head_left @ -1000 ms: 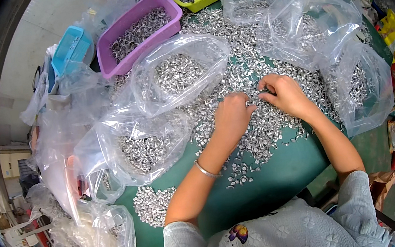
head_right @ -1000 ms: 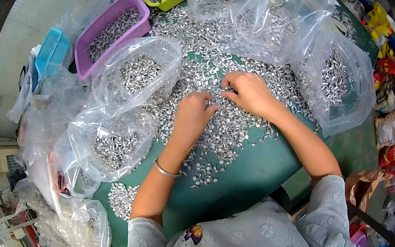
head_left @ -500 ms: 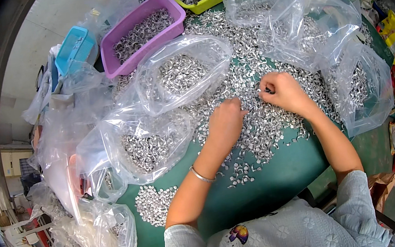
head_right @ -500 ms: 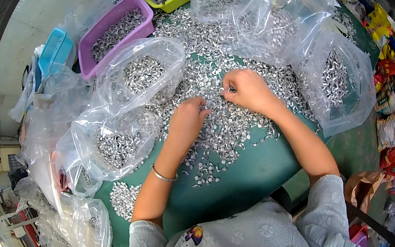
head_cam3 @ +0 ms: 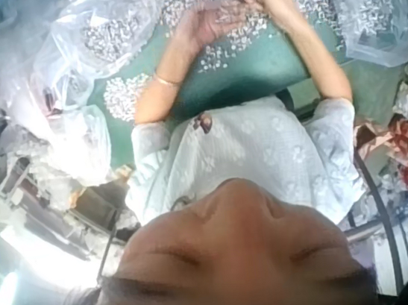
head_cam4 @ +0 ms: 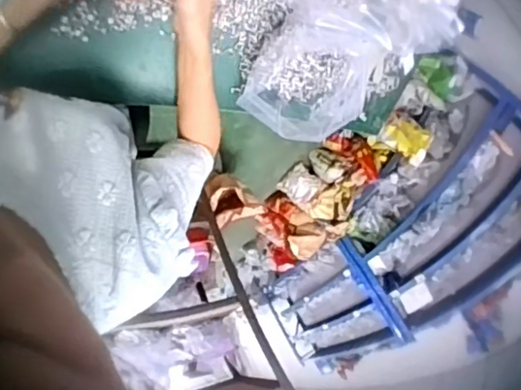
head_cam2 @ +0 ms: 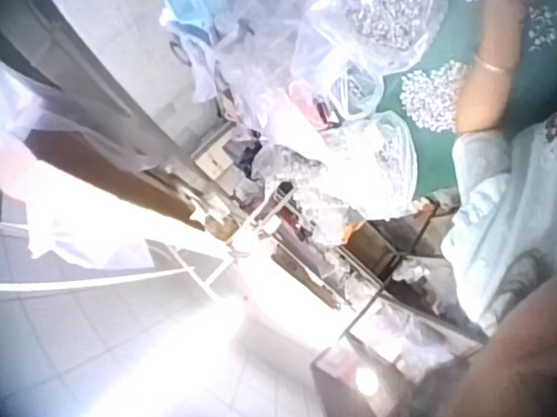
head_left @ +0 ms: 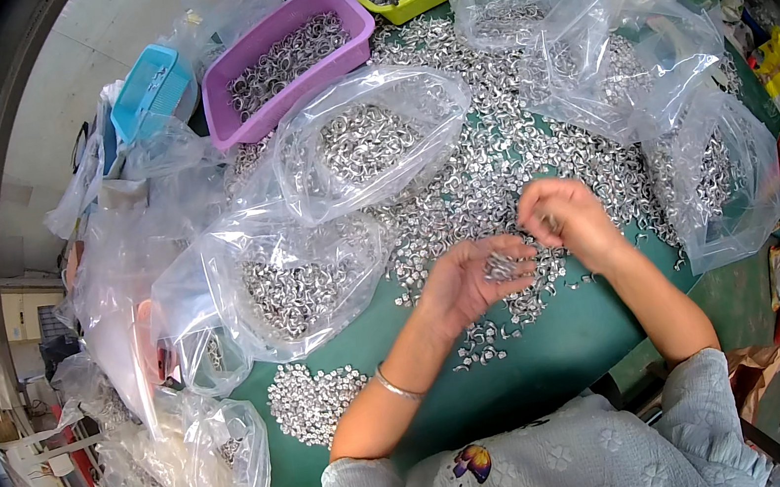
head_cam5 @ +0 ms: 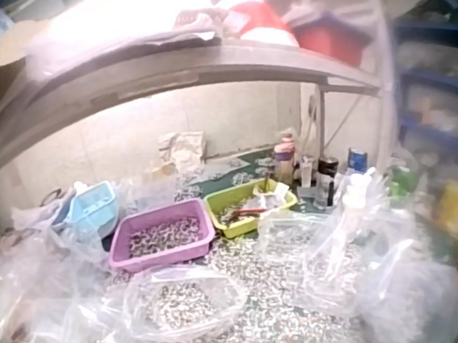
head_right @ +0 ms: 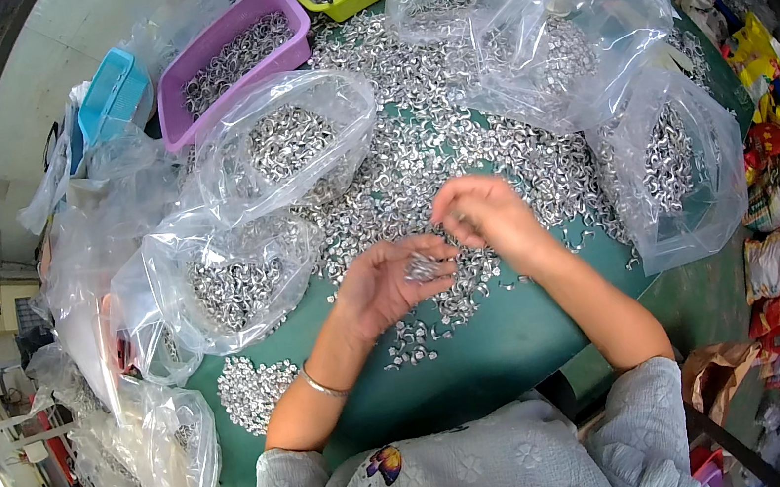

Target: The person sorts small silver-colored metal components by hand on a green table, moving them between piles and into plastic bags.

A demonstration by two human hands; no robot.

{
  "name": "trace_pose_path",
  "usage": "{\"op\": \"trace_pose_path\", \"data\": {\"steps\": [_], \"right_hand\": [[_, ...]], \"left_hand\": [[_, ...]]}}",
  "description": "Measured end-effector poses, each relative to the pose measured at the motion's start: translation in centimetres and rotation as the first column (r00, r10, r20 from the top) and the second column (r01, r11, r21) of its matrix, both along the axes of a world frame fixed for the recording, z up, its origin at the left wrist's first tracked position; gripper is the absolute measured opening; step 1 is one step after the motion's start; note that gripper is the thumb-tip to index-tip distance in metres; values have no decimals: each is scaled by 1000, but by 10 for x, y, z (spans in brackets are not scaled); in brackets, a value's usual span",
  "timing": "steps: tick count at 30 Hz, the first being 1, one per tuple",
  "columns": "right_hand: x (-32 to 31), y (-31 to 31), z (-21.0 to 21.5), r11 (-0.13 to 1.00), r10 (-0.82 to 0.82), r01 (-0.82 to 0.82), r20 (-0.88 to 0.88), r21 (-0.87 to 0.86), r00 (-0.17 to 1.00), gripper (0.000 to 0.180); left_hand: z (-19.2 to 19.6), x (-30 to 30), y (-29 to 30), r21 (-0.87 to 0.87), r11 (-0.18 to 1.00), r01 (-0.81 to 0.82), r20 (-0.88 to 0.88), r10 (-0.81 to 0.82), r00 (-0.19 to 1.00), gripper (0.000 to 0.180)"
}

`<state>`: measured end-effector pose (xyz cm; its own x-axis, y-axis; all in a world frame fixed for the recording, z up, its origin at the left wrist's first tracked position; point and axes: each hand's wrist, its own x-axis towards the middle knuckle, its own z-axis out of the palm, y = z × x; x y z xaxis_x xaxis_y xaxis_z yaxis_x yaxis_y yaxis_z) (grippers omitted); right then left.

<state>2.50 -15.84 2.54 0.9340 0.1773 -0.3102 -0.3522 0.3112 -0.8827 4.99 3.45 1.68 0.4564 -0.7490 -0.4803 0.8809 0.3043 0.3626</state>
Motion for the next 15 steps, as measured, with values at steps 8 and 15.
{"op": "trace_pose_path", "data": {"steps": [8,15], "right_hand": [[-10,30,20,814,277,62,480,-578,832,13],[77,15,-40,90,280,547,548,-833,788,9]], "left_hand": [[-24,-26,2,-85,986,-141,-180,124,976,31],[-9,-19,3,211,962,-173,-2,177,984,24]]}}
